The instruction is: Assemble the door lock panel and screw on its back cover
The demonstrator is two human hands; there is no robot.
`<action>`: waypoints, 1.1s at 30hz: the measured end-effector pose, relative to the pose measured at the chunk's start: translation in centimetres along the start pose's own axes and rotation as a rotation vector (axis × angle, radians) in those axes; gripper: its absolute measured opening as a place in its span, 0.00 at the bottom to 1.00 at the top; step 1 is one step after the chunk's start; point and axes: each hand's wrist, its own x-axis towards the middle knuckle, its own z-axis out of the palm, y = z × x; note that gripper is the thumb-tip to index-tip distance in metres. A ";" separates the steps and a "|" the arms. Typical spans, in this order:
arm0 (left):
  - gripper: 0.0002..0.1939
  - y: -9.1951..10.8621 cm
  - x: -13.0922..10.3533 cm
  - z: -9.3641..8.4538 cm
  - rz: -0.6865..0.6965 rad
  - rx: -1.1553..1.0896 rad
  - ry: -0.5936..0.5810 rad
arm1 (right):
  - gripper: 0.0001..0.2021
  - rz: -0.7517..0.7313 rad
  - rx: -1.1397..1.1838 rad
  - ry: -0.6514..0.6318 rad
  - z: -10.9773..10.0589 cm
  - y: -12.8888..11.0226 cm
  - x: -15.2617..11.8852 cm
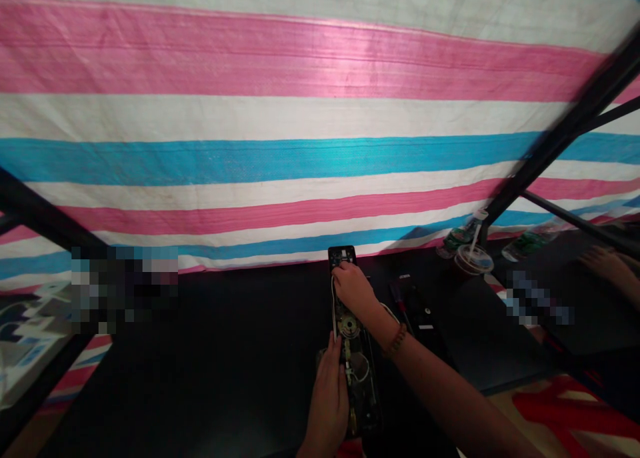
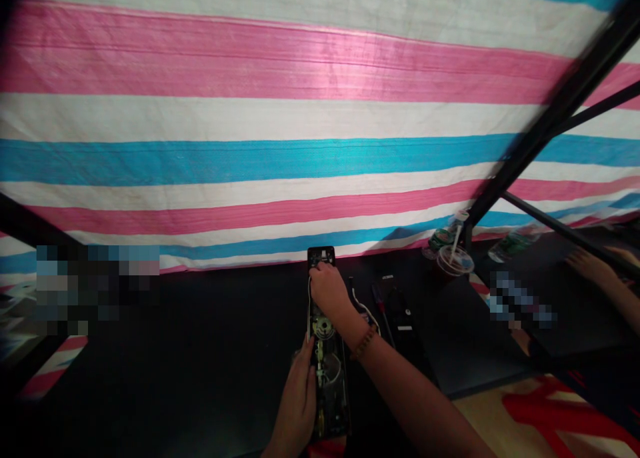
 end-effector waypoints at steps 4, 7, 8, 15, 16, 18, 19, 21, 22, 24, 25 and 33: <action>0.27 0.7 -0.6 0.4 -0.015 0.012 -0.014 | 0.10 -0.002 -0.019 -0.023 -0.1 -0.1 0.4; 0.27 1.7 -0.8 -0.4 0.012 0.029 0.041 | 0.10 -0.004 -0.017 -0.028 0.2 -0.1 0.6; 0.26 2.0 -0.3 -1.3 0.045 0.048 0.087 | 0.10 -0.006 -0.013 -0.025 0.4 0.0 0.6; 0.23 1.2 11.3 -19.9 -0.130 0.349 0.897 | 0.11 -0.003 0.034 0.036 1.3 0.3 -0.2; 0.23 0.7 13.2 -22.9 -0.176 0.367 0.969 | 0.11 0.000 0.039 0.044 1.4 0.3 -0.3; 0.21 -0.1 16.2 -27.6 -0.246 0.398 1.068 | 0.10 0.004 0.046 0.055 1.5 0.3 -0.3; 0.19 -0.4 17.2 -29.2 -0.272 0.411 1.098 | 0.10 0.005 0.047 0.060 1.6 0.3 -0.4; 0.16 -0.8 18.6 -31.5 -0.300 0.431 1.125 | 0.09 0.003 0.049 0.069 1.6 0.2 -0.4; 0.15 -0.8 19.0 -32.2 -0.300 0.439 1.129 | 0.09 0.003 0.049 0.071 1.6 0.3 -0.4; 0.16 -0.3 19.4 -33.3 -0.274 0.450 1.126 | 0.09 0.003 0.047 0.077 1.6 0.3 -0.4; 0.16 0.0 19.5 -33.7 -0.249 0.453 1.122 | 0.09 0.003 0.045 0.081 1.6 0.3 -0.5; 0.15 2.2 16.6 -27.5 -0.098 0.249 1.017 | 0.10 0.010 0.029 0.061 1.7 0.4 -0.4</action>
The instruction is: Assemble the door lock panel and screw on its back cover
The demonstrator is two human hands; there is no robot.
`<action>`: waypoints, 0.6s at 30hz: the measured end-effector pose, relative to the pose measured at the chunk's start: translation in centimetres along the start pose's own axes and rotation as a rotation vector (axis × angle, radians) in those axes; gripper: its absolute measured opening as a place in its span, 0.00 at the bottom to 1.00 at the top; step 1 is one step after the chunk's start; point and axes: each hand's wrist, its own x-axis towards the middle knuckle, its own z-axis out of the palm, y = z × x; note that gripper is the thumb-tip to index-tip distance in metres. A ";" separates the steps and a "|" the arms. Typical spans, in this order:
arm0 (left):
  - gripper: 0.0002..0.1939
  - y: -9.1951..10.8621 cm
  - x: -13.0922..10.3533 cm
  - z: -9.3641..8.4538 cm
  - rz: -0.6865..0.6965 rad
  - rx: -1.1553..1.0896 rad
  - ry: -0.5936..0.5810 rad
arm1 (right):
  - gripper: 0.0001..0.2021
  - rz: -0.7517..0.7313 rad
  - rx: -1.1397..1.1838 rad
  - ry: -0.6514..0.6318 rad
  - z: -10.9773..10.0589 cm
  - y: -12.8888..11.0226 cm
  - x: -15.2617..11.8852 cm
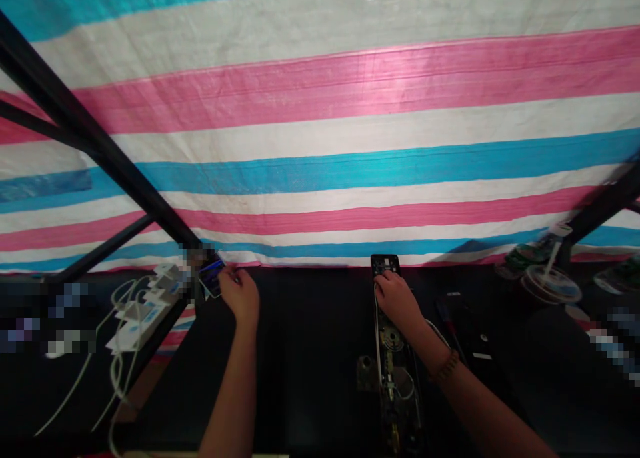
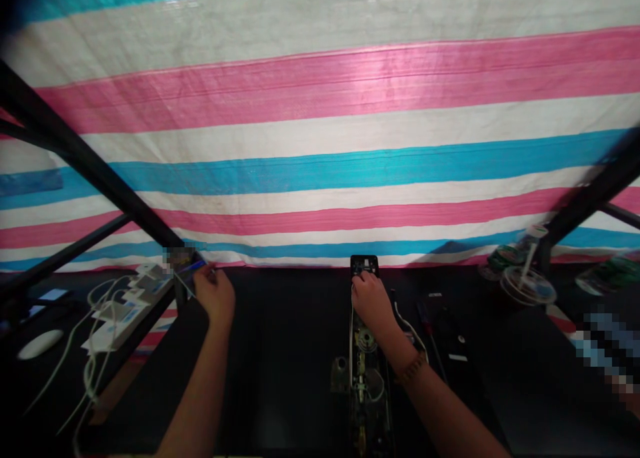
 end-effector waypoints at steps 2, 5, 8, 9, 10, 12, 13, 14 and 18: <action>0.11 0.9 -6.1 0.9 -0.009 -0.108 -0.176 | 0.10 -0.006 -0.028 -0.033 -0.3 0.0 0.1; 0.11 2.8 -16.3 1.6 0.014 -0.239 -0.453 | 0.11 -0.039 -0.056 -0.091 -0.8 0.0 0.3; 0.18 4.5 -24.5 1.4 -0.007 -0.324 -0.683 | 0.10 -0.071 -0.060 -0.136 -1.2 0.1 0.9; 0.22 4.9 -26.4 1.2 -0.042 -0.344 -0.743 | 0.10 -0.075 -0.063 -0.150 -1.2 0.2 1.1; 0.26 5.1 -27.9 1.2 -0.078 -0.345 -0.795 | 0.10 -0.076 -0.065 -0.162 -1.3 0.2 1.3; 0.30 5.2 -29.9 1.2 -0.139 -0.317 -0.883 | 0.11 -0.071 -0.068 -0.179 -1.3 0.4 1.6; 0.30 5.2 -30.5 1.3 -0.147 -0.300 -0.914 | 0.11 -0.065 -0.068 -0.183 -1.3 0.4 1.7; 0.30 5.1 -30.8 1.4 -0.145 -0.286 -0.934 | 0.12 -0.059 -0.066 -0.184 -1.3 0.5 1.8; 0.29 4.4 -31.1 1.9 -0.100 -0.273 -0.952 | 0.11 -0.042 -0.058 -0.173 -1.7 0.5 1.6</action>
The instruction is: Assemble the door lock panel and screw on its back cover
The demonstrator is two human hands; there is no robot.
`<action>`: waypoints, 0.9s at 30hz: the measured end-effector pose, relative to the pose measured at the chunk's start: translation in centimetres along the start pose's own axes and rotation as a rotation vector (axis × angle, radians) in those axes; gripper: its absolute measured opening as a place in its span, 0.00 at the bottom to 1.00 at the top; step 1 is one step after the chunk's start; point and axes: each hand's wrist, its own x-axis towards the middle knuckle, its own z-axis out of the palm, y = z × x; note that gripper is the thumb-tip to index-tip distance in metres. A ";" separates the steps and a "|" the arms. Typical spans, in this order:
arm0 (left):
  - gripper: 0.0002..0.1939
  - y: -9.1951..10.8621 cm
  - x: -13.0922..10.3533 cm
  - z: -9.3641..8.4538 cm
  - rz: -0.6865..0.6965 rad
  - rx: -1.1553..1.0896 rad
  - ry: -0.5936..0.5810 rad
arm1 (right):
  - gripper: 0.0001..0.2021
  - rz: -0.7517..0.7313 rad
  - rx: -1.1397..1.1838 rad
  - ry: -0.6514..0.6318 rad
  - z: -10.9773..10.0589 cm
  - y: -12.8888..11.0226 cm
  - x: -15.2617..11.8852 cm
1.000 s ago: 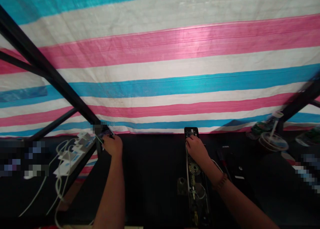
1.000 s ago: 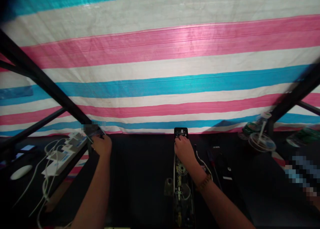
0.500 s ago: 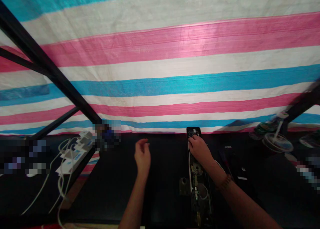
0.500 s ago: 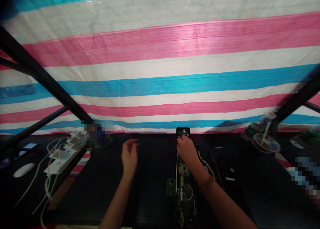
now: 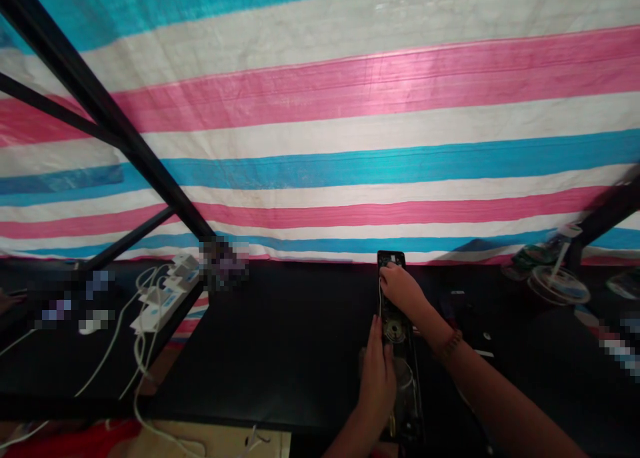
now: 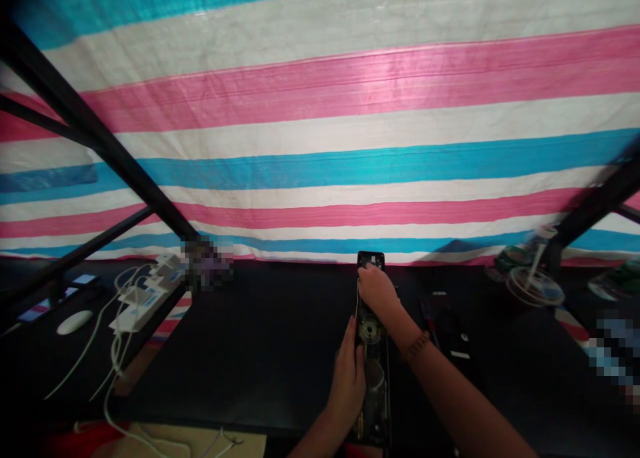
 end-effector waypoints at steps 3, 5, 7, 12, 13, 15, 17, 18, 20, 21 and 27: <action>0.30 -0.3 0.1 -0.1 0.009 -0.016 -0.001 | 0.11 -0.004 0.006 0.003 -0.2 0.0 -0.4; 0.30 -0.3 0.1 -0.2 0.009 -0.023 0.009 | 0.11 -0.011 0.004 -0.001 -0.4 -0.1 -0.6; 0.30 -0.3 0.1 -0.3 0.010 -0.018 0.015 | 0.12 -0.023 -0.004 -0.011 -0.6 -0.1 -0.7; 0.29 -0.1 0.0 -0.4 0.005 -0.017 0.012 | 0.11 -0.050 -0.036 -0.058 -1.3 -0.6 -0.6; 0.29 0.0 0.0 -0.4 0.000 -0.015 0.016 | 0.11 -0.051 -0.043 -0.066 -1.4 -0.8 -0.5; 0.28 0.0 -0.1 -0.4 -0.011 -0.003 0.024 | 0.12 -0.046 -0.057 -0.078 -1.7 -1.2 -0.3; 0.28 0.0 -0.1 -0.4 -0.018 0.005 0.029 | 0.12 -0.040 -0.064 -0.087 -1.8 -1.5 -0.1; 0.28 -0.1 -0.1 -0.4 -0.021 0.004 0.028 | 0.13 -0.037 -0.062 -0.091 -1.8 -1.5 0.0; 0.29 -0.1 -0.1 -0.4 -0.025 0.000 0.027 | 0.12 -0.029 -0.051 -0.097 -1.8 -1.3 0.2; 0.29 -0.2 0.0 -0.4 -0.024 -0.001 0.026 | 0.12 -0.023 -0.043 -0.099 -1.8 -1.1 0.3; 0.29 0.1 0.0 -0.6 -0.013 -0.022 0.020 | 0.09 -0.015 0.015 -0.099 -2.0 0.3 0.2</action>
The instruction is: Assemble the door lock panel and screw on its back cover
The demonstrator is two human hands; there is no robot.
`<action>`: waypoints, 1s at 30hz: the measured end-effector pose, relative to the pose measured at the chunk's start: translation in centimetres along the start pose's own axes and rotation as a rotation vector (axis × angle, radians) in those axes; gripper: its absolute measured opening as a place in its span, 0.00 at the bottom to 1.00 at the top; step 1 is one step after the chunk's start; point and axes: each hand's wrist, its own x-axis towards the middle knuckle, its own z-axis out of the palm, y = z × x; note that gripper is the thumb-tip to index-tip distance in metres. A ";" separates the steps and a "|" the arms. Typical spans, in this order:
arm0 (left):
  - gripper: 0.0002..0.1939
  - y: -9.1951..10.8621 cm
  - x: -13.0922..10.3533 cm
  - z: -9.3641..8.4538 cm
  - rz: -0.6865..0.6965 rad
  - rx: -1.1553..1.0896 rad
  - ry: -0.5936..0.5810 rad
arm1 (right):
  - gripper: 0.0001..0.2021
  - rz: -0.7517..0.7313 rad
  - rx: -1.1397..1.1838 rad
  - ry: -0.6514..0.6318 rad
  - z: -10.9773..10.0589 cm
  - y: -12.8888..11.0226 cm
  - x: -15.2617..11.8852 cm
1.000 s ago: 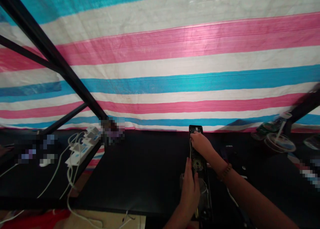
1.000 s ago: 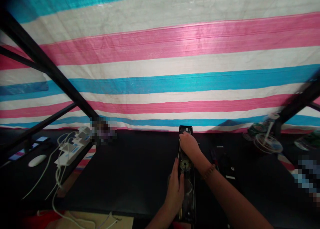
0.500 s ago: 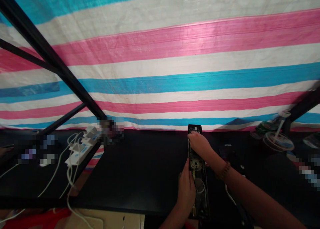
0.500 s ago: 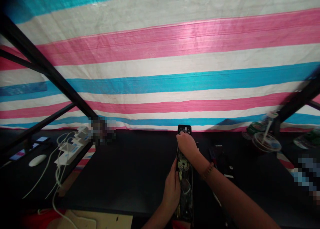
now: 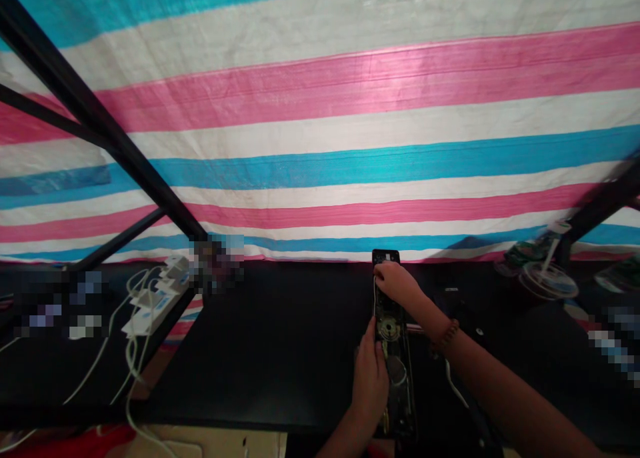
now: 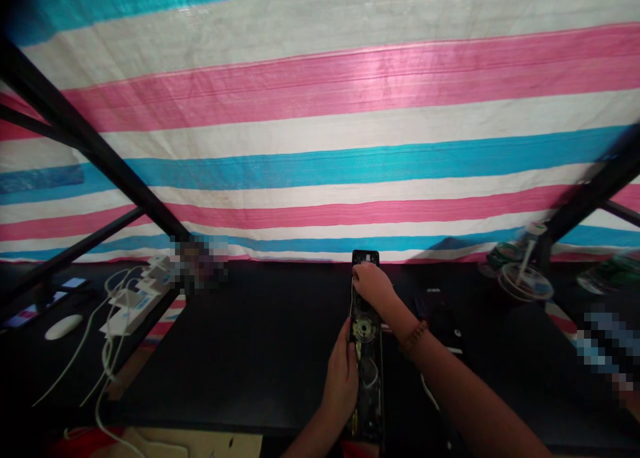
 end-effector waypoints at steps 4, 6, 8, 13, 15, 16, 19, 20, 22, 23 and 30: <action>0.28 0.3 0.0 0.0 -0.006 0.028 -0.008 | 0.11 -0.006 -0.004 0.027 0.1 -0.3 -0.5; 0.28 0.3 0.0 0.1 -0.008 0.029 -0.006 | 0.11 -0.015 -0.012 0.034 0.2 -0.6 -0.4; 0.28 0.3 0.0 0.1 -0.006 0.023 0.003 | 0.11 -0.021 -0.010 0.027 0.1 -0.6 -0.1; 0.29 0.1 0.0 0.1 0.016 0.028 0.004 | 0.10 -0.028 0.024 0.007 -0.2 0.3 0.6; 0.29 0.1 0.0 0.1 0.014 0.047 0.001 | 0.11 -0.018 0.034 0.029 0.0 0.4 0.3; 0.29 0.2 0.0 0.2 0.011 0.056 0.000 | 0.11 -0.010 0.036 0.047 0.3 0.3 0.1; 0.29 0.2 0.0 0.3 0.012 0.069 -0.004 | 0.13 0.006 0.037 0.110 1.2 -0.2 -0.7; 0.29 0.2 0.0 0.3 0.018 0.071 -0.002 | 0.13 0.007 0.038 0.129 1.5 -0.3 -0.9; 0.29 0.1 0.0 0.4 0.031 0.074 0.011 | 0.13 0.010 0.041 0.162 2.0 -0.4 -1.2; 0.28 0.0 0.0 0.5 0.036 0.075 0.016 | 0.13 0.011 0.043 0.175 2.2 -0.4 -1.3; 0.28 0.0 0.1 0.6 0.032 0.064 0.026 | 0.11 -0.014 0.051 0.183 2.3 -0.1 -1.2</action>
